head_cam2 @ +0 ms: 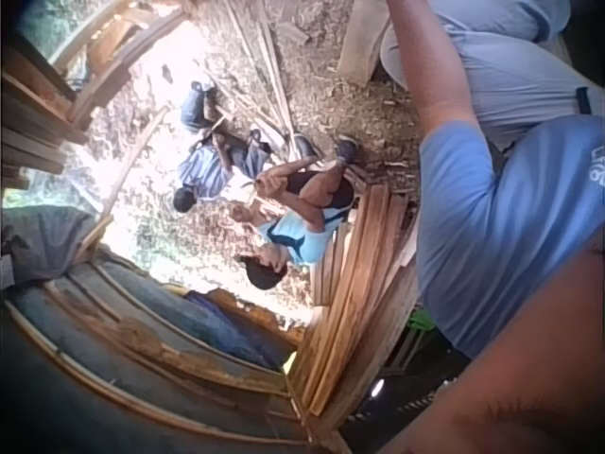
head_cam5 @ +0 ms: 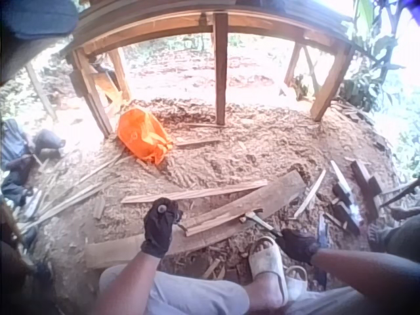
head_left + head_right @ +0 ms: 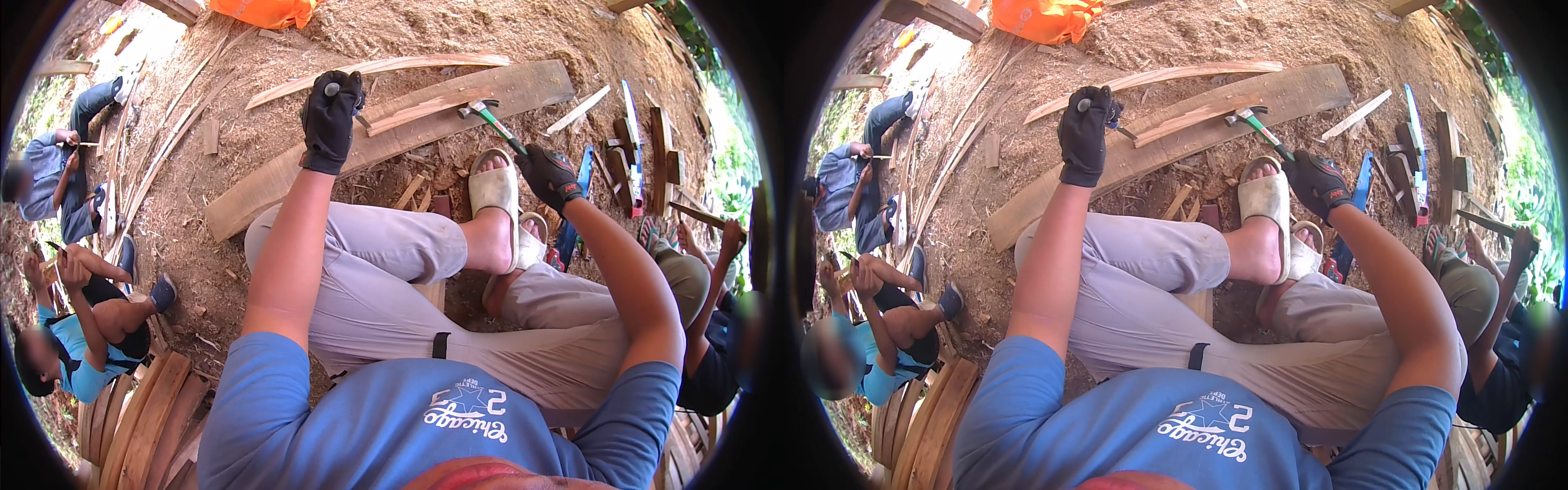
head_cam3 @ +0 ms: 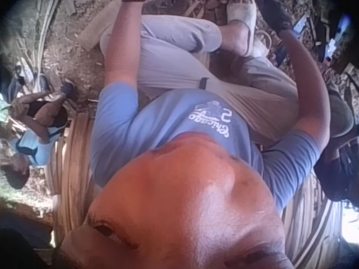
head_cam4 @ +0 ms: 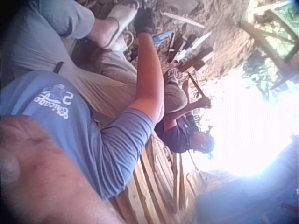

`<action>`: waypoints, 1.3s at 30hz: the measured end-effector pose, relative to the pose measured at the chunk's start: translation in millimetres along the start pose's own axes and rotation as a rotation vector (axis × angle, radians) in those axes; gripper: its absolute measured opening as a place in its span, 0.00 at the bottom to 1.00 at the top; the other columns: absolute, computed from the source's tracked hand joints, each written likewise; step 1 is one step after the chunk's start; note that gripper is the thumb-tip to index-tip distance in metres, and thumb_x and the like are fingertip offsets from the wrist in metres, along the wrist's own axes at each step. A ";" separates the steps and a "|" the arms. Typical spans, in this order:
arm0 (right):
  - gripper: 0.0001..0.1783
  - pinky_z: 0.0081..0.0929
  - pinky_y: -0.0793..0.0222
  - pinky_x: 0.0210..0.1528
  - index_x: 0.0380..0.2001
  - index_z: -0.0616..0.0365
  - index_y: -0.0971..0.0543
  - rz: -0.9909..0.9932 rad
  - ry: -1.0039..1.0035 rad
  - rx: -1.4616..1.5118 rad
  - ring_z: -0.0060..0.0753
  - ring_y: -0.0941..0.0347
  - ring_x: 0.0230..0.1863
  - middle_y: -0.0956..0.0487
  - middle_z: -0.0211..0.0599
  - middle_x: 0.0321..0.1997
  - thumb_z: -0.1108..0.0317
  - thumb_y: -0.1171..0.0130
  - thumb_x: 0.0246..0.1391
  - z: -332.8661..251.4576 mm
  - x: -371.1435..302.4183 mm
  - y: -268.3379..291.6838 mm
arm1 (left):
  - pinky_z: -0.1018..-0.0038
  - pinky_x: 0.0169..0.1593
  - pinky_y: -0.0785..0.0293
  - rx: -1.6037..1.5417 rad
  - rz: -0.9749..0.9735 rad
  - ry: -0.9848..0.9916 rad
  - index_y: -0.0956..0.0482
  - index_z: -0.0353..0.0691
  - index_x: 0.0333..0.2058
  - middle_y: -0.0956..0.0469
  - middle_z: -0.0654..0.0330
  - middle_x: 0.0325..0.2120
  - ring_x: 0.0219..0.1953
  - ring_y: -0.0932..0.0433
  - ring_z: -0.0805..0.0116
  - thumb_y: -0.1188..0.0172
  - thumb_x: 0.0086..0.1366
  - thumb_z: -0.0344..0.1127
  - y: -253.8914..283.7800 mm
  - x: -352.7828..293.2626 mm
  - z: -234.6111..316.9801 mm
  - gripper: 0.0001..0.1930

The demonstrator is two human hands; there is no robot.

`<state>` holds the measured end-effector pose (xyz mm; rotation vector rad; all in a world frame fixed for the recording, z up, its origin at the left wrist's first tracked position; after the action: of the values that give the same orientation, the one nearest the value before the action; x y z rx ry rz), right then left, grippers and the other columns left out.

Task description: The person sits on the ground and uses a chisel and hammer to carve a small piece of wood. They repeatedly position the chisel and strike it with the hammer to shape the wood, occasionally inspecting the progress.

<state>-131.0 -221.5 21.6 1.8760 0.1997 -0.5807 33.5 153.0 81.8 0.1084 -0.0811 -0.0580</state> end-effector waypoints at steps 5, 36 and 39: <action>0.22 0.53 0.27 0.44 0.45 0.59 0.22 0.043 0.064 -0.034 0.63 0.19 0.42 0.17 0.57 0.37 0.49 0.46 0.67 -4.1 -1.4 12.1 | 0.77 0.32 0.29 0.032 -0.011 0.054 0.23 0.40 0.35 0.23 0.66 0.23 0.26 0.26 0.80 0.35 0.73 0.40 -1.8 3.8 -3.1 0.11; 0.18 0.41 0.22 0.36 0.56 0.58 0.19 0.731 0.781 0.399 0.49 0.15 0.35 0.15 0.50 0.34 0.61 0.36 0.68 -237.2 -119.0 151.2 | 0.69 0.55 0.21 0.460 -0.317 -0.006 0.24 0.38 0.47 0.15 0.57 0.43 0.49 0.16 0.67 0.42 0.77 0.39 -8.1 -5.8 -10.5 0.10; 0.17 0.42 0.21 0.34 0.55 0.54 0.18 0.565 0.609 0.086 0.52 0.15 0.34 0.14 0.50 0.34 0.59 0.37 0.67 -219.3 -99.7 115.5 | 0.68 0.55 0.21 0.621 -0.359 0.106 0.23 0.38 0.50 0.15 0.57 0.43 0.48 0.17 0.68 0.41 0.76 0.40 -13.1 -10.1 9.3 0.12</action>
<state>-105.6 -50.8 225.4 2.0290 0.0296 0.3789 22.0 139.6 88.8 0.7457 0.0299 -0.3858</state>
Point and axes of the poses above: each hand's wrist, its own x-axis towards the middle knuckle, its own y-axis out of the back of the hand, z = x × y, the point moved 9 cm from there along x, towards the middle knuckle
